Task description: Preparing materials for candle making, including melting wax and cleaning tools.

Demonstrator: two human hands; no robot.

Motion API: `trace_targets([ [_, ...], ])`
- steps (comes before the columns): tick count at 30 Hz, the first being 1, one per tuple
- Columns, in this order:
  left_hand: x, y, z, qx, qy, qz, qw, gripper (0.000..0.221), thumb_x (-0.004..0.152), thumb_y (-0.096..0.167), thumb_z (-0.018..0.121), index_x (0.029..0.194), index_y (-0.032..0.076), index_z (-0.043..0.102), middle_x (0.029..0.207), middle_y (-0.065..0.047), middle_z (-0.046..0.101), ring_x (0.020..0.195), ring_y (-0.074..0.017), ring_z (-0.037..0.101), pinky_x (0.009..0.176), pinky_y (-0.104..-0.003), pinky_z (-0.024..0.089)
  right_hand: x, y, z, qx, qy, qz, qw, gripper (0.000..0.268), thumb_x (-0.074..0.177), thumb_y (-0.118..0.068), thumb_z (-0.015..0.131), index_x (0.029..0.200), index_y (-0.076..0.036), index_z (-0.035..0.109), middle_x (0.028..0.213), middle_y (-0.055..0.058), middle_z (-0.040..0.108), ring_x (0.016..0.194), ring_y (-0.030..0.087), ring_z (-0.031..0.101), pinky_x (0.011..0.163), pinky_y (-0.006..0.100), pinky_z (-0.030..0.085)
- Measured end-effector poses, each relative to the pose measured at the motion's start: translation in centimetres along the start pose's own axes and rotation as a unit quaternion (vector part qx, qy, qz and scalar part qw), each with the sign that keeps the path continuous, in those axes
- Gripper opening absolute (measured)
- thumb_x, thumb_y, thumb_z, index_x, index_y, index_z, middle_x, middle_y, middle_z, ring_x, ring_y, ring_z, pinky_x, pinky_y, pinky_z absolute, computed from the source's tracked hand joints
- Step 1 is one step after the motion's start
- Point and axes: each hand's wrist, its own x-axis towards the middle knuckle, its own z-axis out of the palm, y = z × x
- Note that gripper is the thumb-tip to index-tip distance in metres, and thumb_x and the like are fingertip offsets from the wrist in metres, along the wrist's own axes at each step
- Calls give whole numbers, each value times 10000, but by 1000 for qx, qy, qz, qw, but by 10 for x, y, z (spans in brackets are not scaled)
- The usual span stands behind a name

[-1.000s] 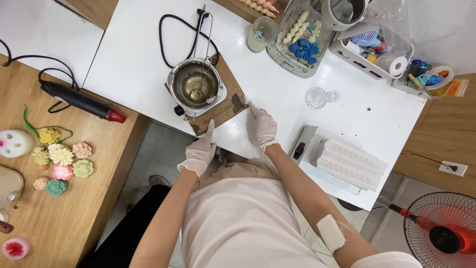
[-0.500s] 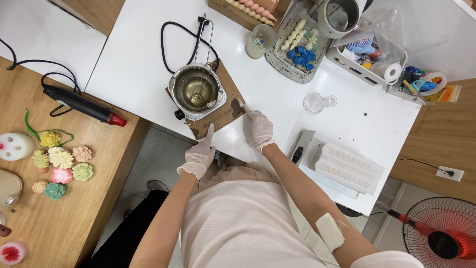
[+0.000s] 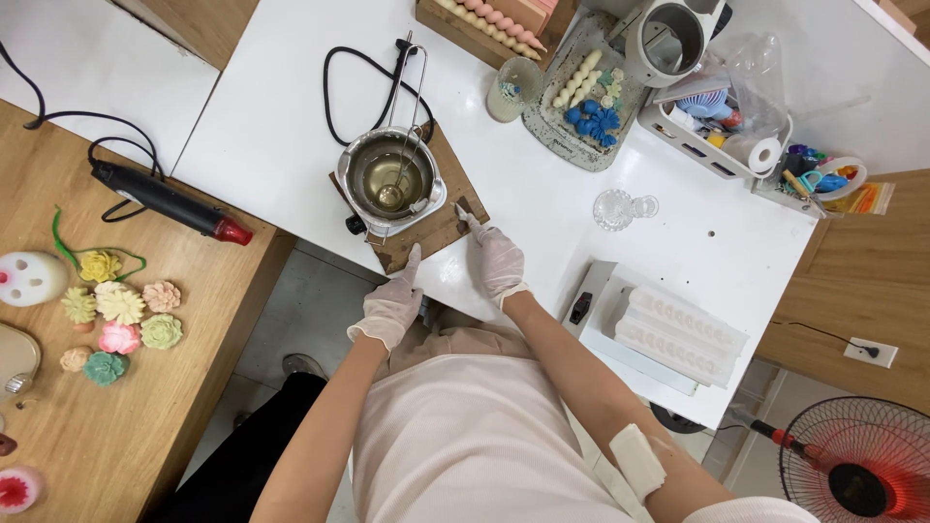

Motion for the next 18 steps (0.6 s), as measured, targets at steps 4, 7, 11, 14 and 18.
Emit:
trace_targets([
  [4,2,-3,5,-3,-10,-7,1000,912,980,382,554,1620,399,-95,1136,-110,726,894,-327,735,813,-478,584,-3,0,8,74,72,-31,994,345,991,-252,574,1318,-285,682,931,109,712,780,326,695,674,451,565],
  [7,0,2,-2,3,-4,-4,1000,912,979,381,555,1617,398,-95,1166,-105,716,898,-333,734,811,-478,585,4,0,-15,54,22,61,996,335,1035,-270,550,1348,-299,668,918,126,702,777,345,684,674,470,551],
  [11,-10,7,-12,9,-34,-20,999,898,1012,387,537,1653,390,-91,1135,-114,746,925,-316,737,842,-461,585,-1,4,1,35,13,39,999,365,1022,-239,540,1360,-296,665,942,121,709,808,335,694,693,470,549],
  [14,-6,5,-8,7,-33,-25,999,899,1007,389,545,1651,393,-82,1187,-94,731,946,-308,735,851,-463,584,-1,-3,2,55,-7,-7,998,381,1022,-226,534,1383,-270,648,964,137,704,818,348,689,711,467,549],
  [18,0,-1,4,-5,-1,-7,1000,910,976,377,568,1622,388,-73,1299,-61,670,951,-314,733,837,-472,585,4,-2,-14,95,-4,54,994,352,1013,-277,557,1347,-290,670,957,131,708,841,355,684,736,476,543],
])
